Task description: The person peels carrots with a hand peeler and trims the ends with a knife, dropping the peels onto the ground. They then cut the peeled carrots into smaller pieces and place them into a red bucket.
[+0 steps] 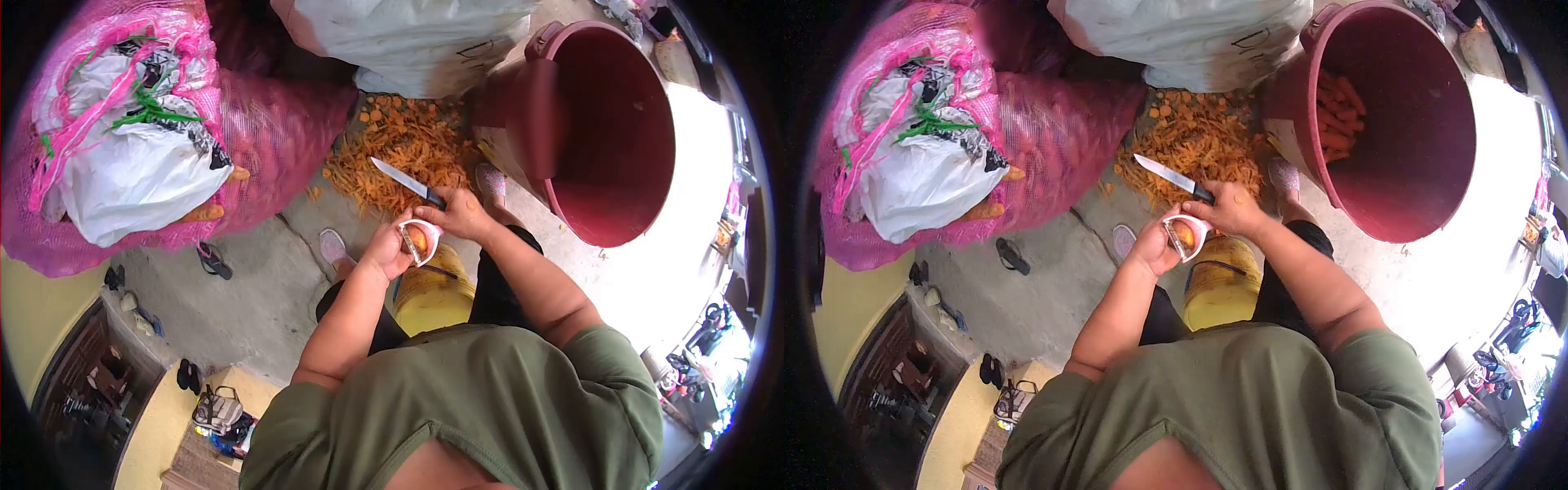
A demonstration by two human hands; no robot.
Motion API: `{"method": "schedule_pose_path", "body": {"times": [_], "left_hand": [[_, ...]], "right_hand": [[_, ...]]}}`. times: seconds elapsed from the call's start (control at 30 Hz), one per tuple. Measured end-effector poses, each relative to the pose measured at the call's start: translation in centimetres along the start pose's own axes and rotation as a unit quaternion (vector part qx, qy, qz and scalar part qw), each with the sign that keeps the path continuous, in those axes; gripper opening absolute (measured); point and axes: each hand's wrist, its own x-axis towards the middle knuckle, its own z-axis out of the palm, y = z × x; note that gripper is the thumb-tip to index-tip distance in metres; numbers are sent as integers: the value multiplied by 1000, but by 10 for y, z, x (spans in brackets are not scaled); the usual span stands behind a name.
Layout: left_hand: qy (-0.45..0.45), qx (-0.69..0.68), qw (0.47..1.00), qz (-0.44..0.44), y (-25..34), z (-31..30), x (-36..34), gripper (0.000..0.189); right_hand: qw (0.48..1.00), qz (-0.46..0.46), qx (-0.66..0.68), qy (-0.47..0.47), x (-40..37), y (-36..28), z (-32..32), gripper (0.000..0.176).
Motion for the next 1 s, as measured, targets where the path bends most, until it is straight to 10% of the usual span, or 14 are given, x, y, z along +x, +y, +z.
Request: {"method": "schedule_pose_path", "body": {"times": [0.23, 0.43, 0.63, 0.83, 1.0], "left_hand": [[40, -23, 999, 20, -4, 46, -44, 33], [15, 69, 997, -35, -13, 58, -88, 36], [33, -1, 999, 27, -23, 58, -91, 35], [50, 53, 997, -3, -16, 55, -115, 36], [78, 133, 985, 78, -13, 55, -115, 33]], "right_hand": [[970, -115, -213, 31, -28, -47, -39, 28], [946, -12, -299, 128, -18, -28, -89, 28], [954, -109, -277, -29, -53, -87, -47, 26], [955, 10, -287, 76, -23, -69, -89, 27], [953, -67, -294, -38, -30, -93, -47, 30]]}}
